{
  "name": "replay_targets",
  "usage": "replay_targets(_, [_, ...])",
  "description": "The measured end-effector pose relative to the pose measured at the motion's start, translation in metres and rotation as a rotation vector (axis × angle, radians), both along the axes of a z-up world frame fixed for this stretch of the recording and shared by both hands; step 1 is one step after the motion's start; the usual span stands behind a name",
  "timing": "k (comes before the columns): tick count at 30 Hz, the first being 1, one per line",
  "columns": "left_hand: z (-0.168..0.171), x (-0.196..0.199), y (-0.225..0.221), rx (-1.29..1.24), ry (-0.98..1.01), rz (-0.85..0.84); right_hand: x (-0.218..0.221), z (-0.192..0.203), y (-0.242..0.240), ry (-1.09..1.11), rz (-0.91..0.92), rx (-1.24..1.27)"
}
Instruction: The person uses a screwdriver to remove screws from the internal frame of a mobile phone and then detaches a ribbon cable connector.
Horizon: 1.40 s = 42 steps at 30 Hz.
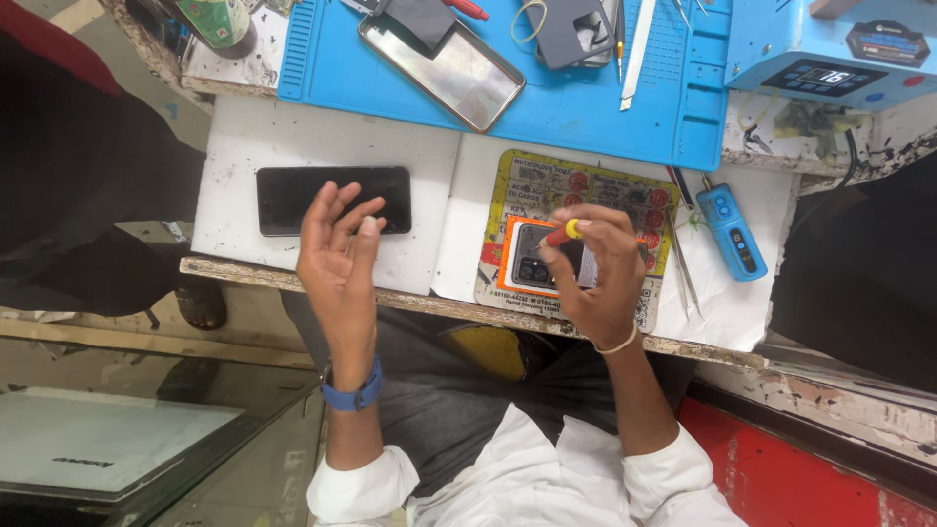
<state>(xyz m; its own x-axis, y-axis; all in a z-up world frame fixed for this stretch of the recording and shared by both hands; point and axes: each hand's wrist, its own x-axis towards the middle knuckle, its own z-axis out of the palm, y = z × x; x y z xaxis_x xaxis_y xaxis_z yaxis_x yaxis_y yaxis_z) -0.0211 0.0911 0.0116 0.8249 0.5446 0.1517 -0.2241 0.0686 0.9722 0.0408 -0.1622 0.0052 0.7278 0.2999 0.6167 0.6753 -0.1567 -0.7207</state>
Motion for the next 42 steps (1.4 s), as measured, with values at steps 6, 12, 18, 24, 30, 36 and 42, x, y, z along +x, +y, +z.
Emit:
replay_targets(6, [-0.001, 0.01, 0.013, -0.072, -0.032, 0.073, -0.002, 0.001, -0.006, -0.022, -0.076, -0.057])
replay_targets(12, [0.007, 0.004, 0.075, -0.491, -0.241, 0.006, -0.002, 0.003, -0.006, -0.286, -0.289, -0.243])
replay_targets(18, [0.025, 0.0, 0.098, -0.602, -0.297, 0.08, -0.003, 0.007, 0.0, -0.249, -0.197, -0.139])
replay_targets(24, [0.02, -0.005, 0.099, -0.506, -0.295, 0.119, -0.001, 0.003, -0.001, 0.01, -0.032, 0.014])
replay_targets(30, [0.014, 0.001, 0.074, -0.365, -0.192, 0.049, 0.001, 0.011, 0.003, -0.014, -0.024, 0.008])
replay_targets(36, [0.012, 0.012, 0.048, -0.456, -0.105, -0.042, -0.002, 0.014, 0.0, -0.233, -0.254, -0.234])
replay_targets(42, [0.0, 0.016, 0.027, -0.423, -0.056, -0.163, -0.005, 0.015, -0.001, -0.218, -0.253, -0.19])
